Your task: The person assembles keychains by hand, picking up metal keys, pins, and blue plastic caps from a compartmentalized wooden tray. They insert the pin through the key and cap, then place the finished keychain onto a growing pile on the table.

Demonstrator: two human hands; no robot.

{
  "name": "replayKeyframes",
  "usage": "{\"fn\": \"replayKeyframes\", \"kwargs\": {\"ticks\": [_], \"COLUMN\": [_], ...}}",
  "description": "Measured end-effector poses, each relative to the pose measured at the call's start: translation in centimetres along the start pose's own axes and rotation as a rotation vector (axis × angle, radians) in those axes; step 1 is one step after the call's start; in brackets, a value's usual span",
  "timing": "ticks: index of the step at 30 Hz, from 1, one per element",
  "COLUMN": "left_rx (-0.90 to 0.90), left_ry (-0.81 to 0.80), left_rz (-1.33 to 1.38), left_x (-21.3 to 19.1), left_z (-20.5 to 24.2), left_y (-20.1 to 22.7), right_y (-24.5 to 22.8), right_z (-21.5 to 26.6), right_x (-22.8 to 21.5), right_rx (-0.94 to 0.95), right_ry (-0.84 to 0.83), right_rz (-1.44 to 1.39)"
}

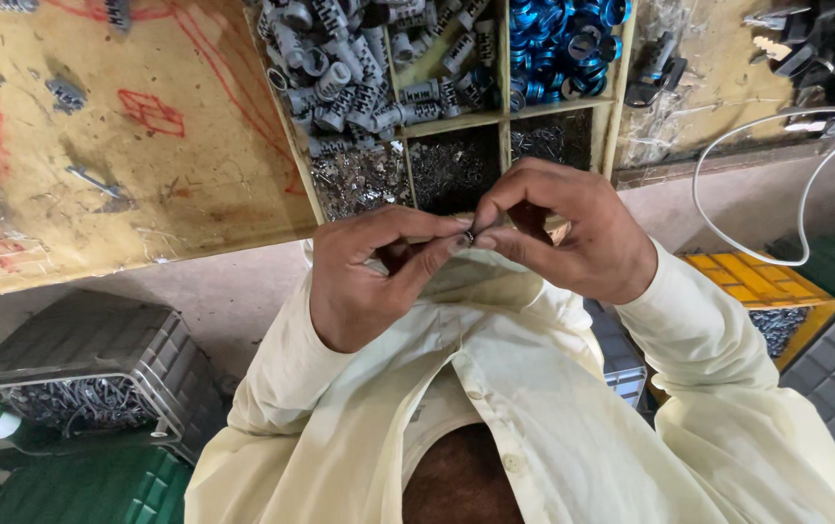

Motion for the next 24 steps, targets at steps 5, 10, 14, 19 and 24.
{"fn": "replayKeyframes", "kwargs": {"ticks": [5, 10, 14, 19, 24], "left_rx": [-0.121, -0.128, -0.131, -0.065, 0.022], "left_ry": [-0.076, -0.202, -0.163, -0.080, -0.054], "left_rz": [0.067, 0.515, 0.325, 0.028, -0.011], "left_x": [0.0, 0.4, 0.0, -0.6, -0.7], "left_z": [-0.1, -0.2, -0.1, -0.3, -0.4], "left_y": [-0.6, -1.3, -1.2, -0.3, 0.5], "right_y": [0.6, 2.1, 2.0, 0.3, -0.8], "right_z": [0.1, 0.7, 0.9, 0.2, -0.4], "right_x": [0.0, 1.1, 1.2, 0.4, 0.2], "right_rx": [0.037, 0.093, 0.111, 0.064, 0.005], "right_ry": [-0.049, -0.044, -0.006, 0.006, 0.036], "right_rz": [-0.146, -0.619, -0.509, -0.104, 0.027]}}
Point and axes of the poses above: each hand's wrist, its own z-axis away from the middle knuckle, its own x-axis out of the palm, y = z × x, the point moved 2 cm from there along -z, towards the middle knuckle, and after that the axes turned 9 degrees about -x, right-handed, at the moved point
